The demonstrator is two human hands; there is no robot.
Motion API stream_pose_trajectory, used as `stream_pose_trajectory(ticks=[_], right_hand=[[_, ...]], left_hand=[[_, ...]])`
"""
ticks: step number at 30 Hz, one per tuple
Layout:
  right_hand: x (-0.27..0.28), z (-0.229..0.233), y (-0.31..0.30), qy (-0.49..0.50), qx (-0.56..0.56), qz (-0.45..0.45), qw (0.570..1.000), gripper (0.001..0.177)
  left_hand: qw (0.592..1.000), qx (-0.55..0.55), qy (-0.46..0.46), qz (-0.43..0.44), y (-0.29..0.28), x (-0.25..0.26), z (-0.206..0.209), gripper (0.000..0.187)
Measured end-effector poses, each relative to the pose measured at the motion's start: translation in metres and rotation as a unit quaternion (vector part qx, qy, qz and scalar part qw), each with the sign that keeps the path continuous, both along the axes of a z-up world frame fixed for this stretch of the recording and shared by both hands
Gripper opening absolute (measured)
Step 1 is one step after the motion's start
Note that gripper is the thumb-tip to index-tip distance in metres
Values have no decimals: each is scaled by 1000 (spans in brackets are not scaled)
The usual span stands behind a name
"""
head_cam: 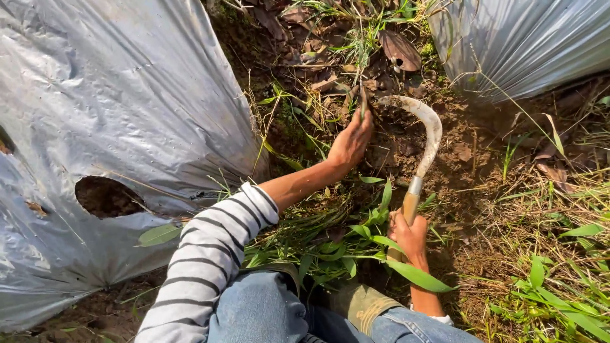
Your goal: The person uses a sickle to cut weeds at the base near a plastic-covered garden bed. They gather the cut weeds into a bundle with their hands and move them aside, continuing to clear the area around the plastic mulch.
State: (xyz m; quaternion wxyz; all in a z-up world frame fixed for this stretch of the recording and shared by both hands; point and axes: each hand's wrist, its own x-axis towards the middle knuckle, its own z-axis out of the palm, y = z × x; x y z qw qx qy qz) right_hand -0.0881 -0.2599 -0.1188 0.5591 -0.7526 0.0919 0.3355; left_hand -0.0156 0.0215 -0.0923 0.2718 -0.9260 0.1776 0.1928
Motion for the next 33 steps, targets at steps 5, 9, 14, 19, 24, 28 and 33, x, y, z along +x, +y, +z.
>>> stream_pose_trajectory(ticks=[5, 9, 14, 19, 24, 28, 33], right_hand=[[31, 70, 28, -48, 39, -1, 998, 31], [49, 56, 29, -83, 54, -36, 994, 48], [19, 34, -5, 13, -6, 84, 996, 43], [26, 43, 0, 1, -10, 51, 999, 47], [23, 15, 0, 47, -46, 164, 984, 47], [11, 28, -11, -3, -59, 157, 986, 48], [45, 32, 26, -62, 33, -54, 996, 55]], left_hand=[[992, -2, -56, 110, 29, 0, -64, 43], [982, -106, -104, 118, 29, -7, -158, 26], [988, -85, -84, 100, 47, -36, -102, 42], [974, -146, -82, 149, 40, -47, -123, 50], [971, -151, -101, 157, 51, -46, -142, 52], [963, -188, -75, 178, 44, -65, -110, 54], [959, -186, 67, 204, 37, -66, -85, 24]])
